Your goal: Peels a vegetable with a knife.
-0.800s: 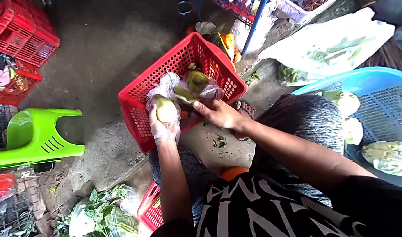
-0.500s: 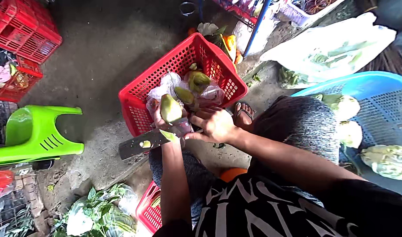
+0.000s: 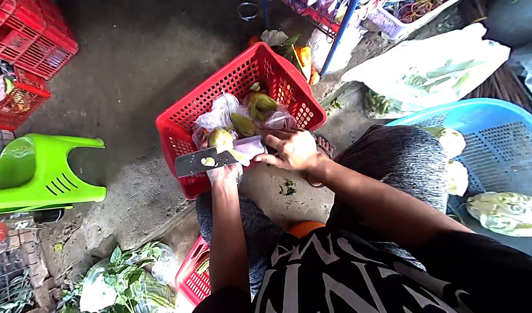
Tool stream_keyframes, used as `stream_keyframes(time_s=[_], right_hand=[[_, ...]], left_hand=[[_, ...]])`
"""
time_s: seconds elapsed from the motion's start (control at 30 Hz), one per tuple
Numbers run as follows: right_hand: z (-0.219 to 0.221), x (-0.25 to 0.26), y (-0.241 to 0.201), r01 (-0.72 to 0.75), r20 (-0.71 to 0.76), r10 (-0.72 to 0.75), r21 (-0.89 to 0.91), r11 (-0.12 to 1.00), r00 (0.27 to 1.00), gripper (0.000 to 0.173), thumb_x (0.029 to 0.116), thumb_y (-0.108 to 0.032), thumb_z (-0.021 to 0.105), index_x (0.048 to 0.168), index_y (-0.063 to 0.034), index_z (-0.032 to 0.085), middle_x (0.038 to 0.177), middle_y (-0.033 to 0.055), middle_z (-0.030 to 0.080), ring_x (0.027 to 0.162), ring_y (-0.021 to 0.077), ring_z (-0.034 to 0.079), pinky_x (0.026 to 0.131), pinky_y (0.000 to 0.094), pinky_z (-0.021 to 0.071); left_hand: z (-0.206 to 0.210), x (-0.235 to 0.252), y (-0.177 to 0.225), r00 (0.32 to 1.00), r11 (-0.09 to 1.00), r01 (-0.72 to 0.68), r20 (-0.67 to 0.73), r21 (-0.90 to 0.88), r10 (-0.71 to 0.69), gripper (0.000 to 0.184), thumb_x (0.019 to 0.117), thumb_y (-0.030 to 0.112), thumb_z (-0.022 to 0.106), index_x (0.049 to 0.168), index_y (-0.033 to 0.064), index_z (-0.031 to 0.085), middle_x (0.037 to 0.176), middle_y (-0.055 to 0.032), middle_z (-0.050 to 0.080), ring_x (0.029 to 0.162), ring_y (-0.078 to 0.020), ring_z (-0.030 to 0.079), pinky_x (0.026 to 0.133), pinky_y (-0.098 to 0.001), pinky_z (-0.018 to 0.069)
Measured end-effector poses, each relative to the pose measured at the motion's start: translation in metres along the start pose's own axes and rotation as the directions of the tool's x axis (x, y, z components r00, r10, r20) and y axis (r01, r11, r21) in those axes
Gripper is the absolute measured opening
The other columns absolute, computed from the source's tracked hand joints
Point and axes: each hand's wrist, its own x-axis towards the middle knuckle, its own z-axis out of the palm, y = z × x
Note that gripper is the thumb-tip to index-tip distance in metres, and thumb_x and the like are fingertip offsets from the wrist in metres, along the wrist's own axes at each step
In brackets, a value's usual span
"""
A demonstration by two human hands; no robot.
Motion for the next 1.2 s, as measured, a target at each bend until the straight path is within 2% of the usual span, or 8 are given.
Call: stream_keyframes(time_s=[0.1, 0.3, 0.4, 0.53, 0.87, 1.0, 1.1, 1.2], right_hand=[[-0.007, 0.004, -0.01, -0.043, 0.058, 0.041, 0.026, 0.999, 0.997, 0.073, 0.0968, -0.07, 0.042, 0.087, -0.0029, 0.071, 0.071, 0.0145, 0.067, 0.066, 0.0346, 0.07, 0.053, 0.0506, 0.0543], [-0.01, 0.013, -0.008, -0.137, 0.212, 0.122, 0.055, 0.989, 0.97, 0.08, 0.0942, -0.077, 0.036, 0.096, -0.0057, 0.073, 0.069, 0.0149, 0.067, 0.064, 0.0383, 0.069, 0.051, 0.0562, 0.0519], [-0.03, 0.028, 0.025, -0.537, 0.534, 0.486, -0.07, 0.841, 0.692, 0.082, 0.0976, -0.078, 0.032, 0.124, -0.0085, 0.069, 0.099, 0.0282, 0.072, 0.095, 0.0534, 0.069, 0.075, 0.0734, 0.0505], [-0.048, 0.054, 0.055, -0.729, 0.608, 0.624, -0.107, 0.676, 0.49, 0.077, 0.0998, -0.075, 0.034, 0.112, -0.008, 0.071, 0.104, 0.0253, 0.071, 0.103, 0.0484, 0.067, 0.081, 0.0727, 0.0464], [-0.057, 0.043, -0.021, -0.17, 0.384, 0.102, 0.147, 0.975, 0.918, 0.078, 0.0953, -0.076, 0.039, 0.104, -0.0062, 0.073, 0.076, 0.0145, 0.069, 0.071, 0.0384, 0.07, 0.056, 0.0584, 0.0516], [-0.038, 0.039, -0.015, -0.213, 0.399, 0.134, 0.161, 0.964, 0.907, 0.082, 0.0951, -0.077, 0.035, 0.106, -0.0061, 0.074, 0.079, 0.0165, 0.071, 0.074, 0.0404, 0.071, 0.058, 0.06, 0.0519], [-0.031, 0.043, 0.011, -0.421, 0.553, 0.323, 0.055, 0.905, 0.768, 0.089, 0.0942, -0.083, 0.025, 0.119, -0.0108, 0.07, 0.094, 0.0216, 0.073, 0.09, 0.0471, 0.071, 0.071, 0.0682, 0.0515], [-0.039, 0.042, 0.013, -0.452, 0.534, 0.349, 0.071, 0.889, 0.77, 0.085, 0.0951, -0.081, 0.026, 0.109, -0.0092, 0.07, 0.084, 0.0195, 0.07, 0.083, 0.0452, 0.07, 0.067, 0.0667, 0.0505]], left_hand=[[0.007, -0.008, -0.005, 0.987, 0.996, 0.037, -0.157, 0.086, -0.023, 0.03, 0.1097, 0.03, 0.032, 0.1, 0.0165, 0.057, 0.082, 0.0007, 0.064, 0.074, -0.0105, 0.065, 0.065, -0.029, 0.057], [0.014, -0.017, -0.017, 0.97, 0.972, 0.145, -0.219, 0.184, -0.104, 0.029, 0.1115, 0.027, 0.026, 0.11, 0.015, 0.053, 0.091, -0.0012, 0.061, 0.083, -0.0117, 0.063, 0.071, -0.0316, 0.0558], [0.012, -0.006, -0.001, 0.967, 0.973, 0.198, -0.188, 0.117, -0.174, 0.034, 0.1059, 0.04, 0.039, 0.118, 0.0138, 0.057, 0.101, -0.0081, 0.065, 0.087, -0.0196, 0.066, 0.068, -0.0372, 0.0576], [0.01, 0.002, 0.01, 0.969, 0.976, 0.213, -0.137, 0.036, -0.206, 0.034, 0.103, 0.039, 0.047, 0.123, 0.0134, 0.056, 0.109, -0.0126, 0.065, 0.091, -0.0251, 0.069, 0.071, -0.0396, 0.0606], [0.017, -0.014, -0.005, 0.986, 0.987, 0.15, -0.083, 0.061, -0.145, 0.035, 0.1111, 0.036, 0.028, 0.114, 0.0177, 0.058, 0.098, -0.001, 0.068, 0.092, -0.0143, 0.068, 0.078, -0.0345, 0.0589], [0.015, -0.014, -0.003, 0.976, 0.982, 0.154, -0.174, 0.113, -0.133, 0.031, 0.111, 0.035, 0.029, 0.112, 0.0183, 0.055, 0.096, -0.0016, 0.065, 0.091, -0.0151, 0.067, 0.077, -0.0364, 0.0583], [0.012, -0.006, 0.003, 0.972, 0.974, 0.195, -0.159, 0.119, -0.175, 0.028, 0.1061, 0.036, 0.04, 0.117, 0.0142, 0.055, 0.101, -0.0091, 0.065, 0.09, -0.0223, 0.067, 0.074, -0.0411, 0.0596], [0.016, -0.004, 0.004, 0.975, 0.973, 0.18, -0.161, 0.143, -0.156, 0.029, 0.1049, 0.035, 0.041, 0.114, 0.0126, 0.057, 0.096, -0.0107, 0.066, 0.082, -0.024, 0.069, 0.067, -0.0413, 0.0605]])
